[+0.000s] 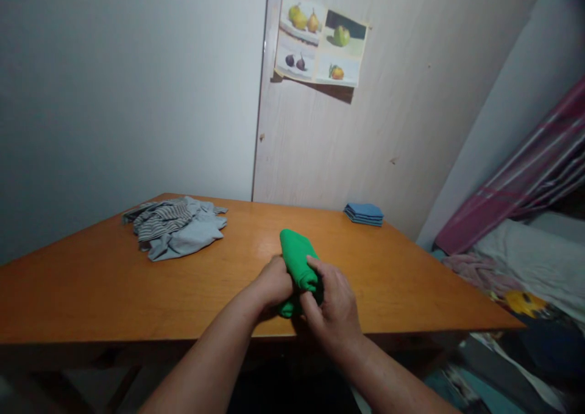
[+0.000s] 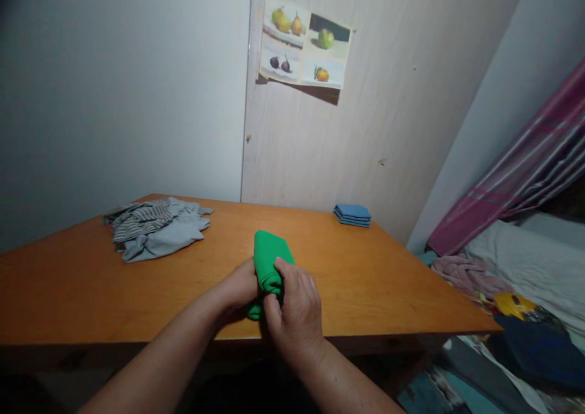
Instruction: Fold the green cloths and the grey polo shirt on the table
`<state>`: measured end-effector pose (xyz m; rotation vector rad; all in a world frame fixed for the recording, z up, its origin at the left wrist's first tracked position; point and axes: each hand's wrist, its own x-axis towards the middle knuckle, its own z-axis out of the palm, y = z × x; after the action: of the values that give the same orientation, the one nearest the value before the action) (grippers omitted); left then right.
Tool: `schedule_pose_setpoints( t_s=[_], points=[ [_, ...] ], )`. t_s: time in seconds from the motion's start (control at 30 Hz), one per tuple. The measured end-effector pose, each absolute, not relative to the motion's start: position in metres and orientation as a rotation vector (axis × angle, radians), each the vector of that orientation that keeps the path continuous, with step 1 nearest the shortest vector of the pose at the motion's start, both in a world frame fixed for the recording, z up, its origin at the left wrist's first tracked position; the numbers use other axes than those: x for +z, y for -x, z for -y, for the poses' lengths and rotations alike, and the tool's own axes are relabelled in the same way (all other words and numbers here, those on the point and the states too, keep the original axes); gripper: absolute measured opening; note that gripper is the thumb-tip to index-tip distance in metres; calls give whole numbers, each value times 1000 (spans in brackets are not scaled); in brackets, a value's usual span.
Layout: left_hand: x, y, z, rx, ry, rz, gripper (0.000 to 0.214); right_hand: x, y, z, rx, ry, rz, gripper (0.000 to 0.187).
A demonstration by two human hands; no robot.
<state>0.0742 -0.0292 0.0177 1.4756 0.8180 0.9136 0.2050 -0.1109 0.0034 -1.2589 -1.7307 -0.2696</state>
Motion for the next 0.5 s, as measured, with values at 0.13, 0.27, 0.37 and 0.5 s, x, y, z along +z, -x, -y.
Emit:
schedule_pose_setpoints(
  t_s=[0.13,0.27,0.37,0.5],
  points=[
    [16,-54,20,977,-1285,-731,29,3,-200,113,-298,1241,1832,56],
    [13,-41,10,1021,-1170,-817,19,2,-199,117,-292,1216,2013,52],
    [9,-37,5,1088,-1116,-860,27,-2,-200,119,-297,1203,2060,51],
    [3,-40,1,1235,-1264,-969,45,-6,-203,119,-294,1197,2065,53]
  ],
)
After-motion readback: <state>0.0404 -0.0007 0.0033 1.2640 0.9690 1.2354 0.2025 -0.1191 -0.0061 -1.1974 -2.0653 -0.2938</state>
